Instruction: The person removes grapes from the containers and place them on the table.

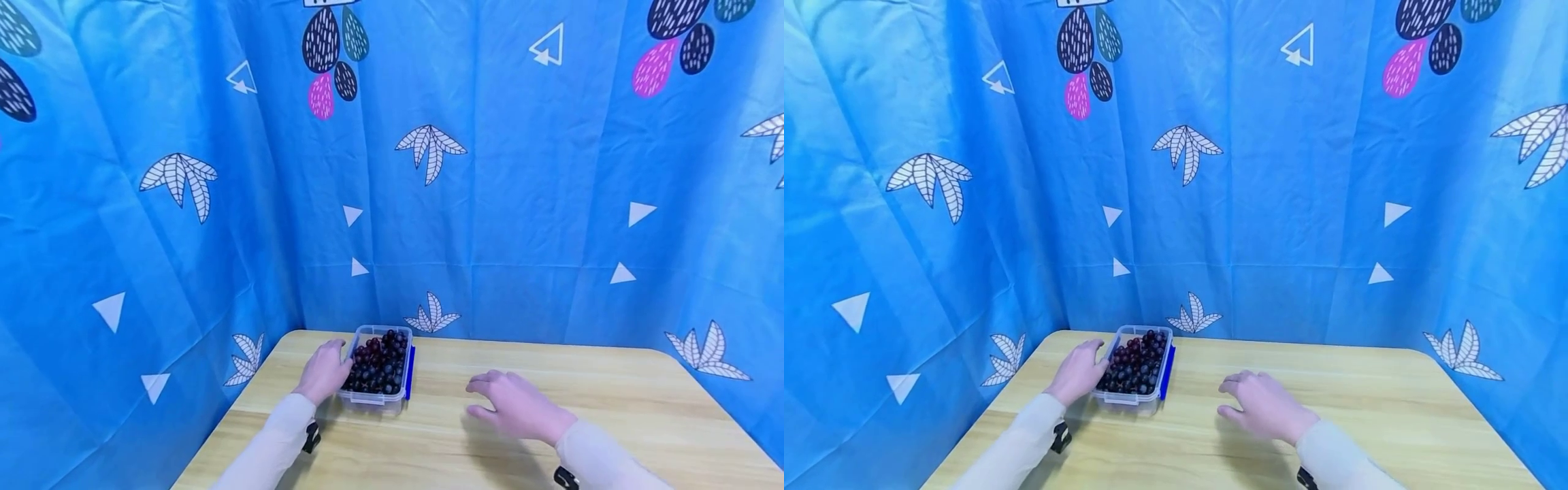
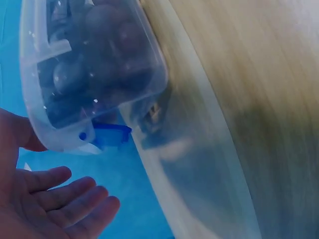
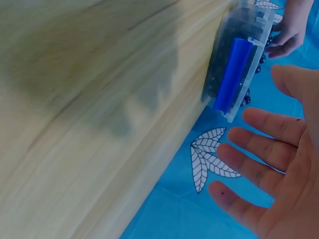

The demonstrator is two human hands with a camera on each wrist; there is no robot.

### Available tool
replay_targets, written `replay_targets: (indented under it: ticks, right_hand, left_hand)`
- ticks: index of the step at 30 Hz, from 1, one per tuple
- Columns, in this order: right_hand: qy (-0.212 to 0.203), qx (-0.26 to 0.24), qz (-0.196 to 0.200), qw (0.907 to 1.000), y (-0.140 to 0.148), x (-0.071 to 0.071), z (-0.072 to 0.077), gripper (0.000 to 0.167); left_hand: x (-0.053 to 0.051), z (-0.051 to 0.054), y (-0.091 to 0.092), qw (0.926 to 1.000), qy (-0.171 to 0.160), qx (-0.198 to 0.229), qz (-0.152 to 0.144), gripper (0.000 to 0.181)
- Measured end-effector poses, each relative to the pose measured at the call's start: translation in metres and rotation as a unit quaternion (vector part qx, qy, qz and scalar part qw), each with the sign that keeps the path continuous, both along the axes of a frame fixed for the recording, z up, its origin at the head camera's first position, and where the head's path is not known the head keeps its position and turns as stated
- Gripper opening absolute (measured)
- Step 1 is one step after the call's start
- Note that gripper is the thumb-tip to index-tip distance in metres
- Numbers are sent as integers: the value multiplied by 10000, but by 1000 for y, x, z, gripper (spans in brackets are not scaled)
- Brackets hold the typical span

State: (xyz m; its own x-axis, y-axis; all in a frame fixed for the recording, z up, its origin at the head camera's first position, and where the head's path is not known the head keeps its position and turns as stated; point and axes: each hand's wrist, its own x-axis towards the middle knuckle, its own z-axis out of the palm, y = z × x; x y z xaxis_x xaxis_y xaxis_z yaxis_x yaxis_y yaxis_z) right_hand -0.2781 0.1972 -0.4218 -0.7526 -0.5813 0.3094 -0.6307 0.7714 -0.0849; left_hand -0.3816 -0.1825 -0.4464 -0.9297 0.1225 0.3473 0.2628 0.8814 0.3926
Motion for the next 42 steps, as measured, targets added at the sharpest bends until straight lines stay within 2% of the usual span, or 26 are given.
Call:
replay_targets:
  ticks: [4, 10, 13, 17, 21, 27, 30, 32, 35, 38, 42]
  right_hand:
    - [-214, 16, -31, 9998, -9, -6, 1, 45]
    - [-520, -361, -104, 9979, -31, -19, 5, 48]
    - [-726, -415, -57, 9965, -44, -23, 0, 50]
    - [-914, -483, 35, 9946, -60, -25, -12, 54]
    - [-1080, -732, -30, 9914, -74, -30, -18, 55]
    - [-1290, -876, -105, 9877, -89, -41, -18, 47]
    - [-1306, -917, -86, 9872, -99, -46, -19, 44]
    - [-1281, -982, -131, 9868, -106, -49, -19, 39]
    - [-1275, -1176, -375, 9841, -114, -56, -19, 39]
    - [-1222, -1427, -836, 9786, -120, -65, -19, 40]
    - [-1148, -1468, -1429, 9720, -126, -77, -20, 59]
  left_hand:
    - [-3, -3, -5, 9998, -190, -44, 70, 47]
    - [-5, -5, -4, 9992, -392, 100, -8, 44]
    - [-2, -13, -4, 9979, -625, 146, -58, 44]
    - [4, -24, -3, 9974, -720, 73, 6, 44]
    - [3, -26, 0, 9986, -528, 88, -28, 40]
    - [-6, -22, 0, 9998, 114, -83, -172, 35]
    - [-8, -19, -2, 9992, 258, -92, -277, 33]
    - [-9, -18, -2, 9994, 198, -68, -288, 34]
    - [-9, -16, -2, 9996, 131, -128, -235, 35]
    - [-9, -17, 0, 9996, 24, -233, -129, 37]
    - [-7, -20, 2, 9994, -69, -318, -67, 38]
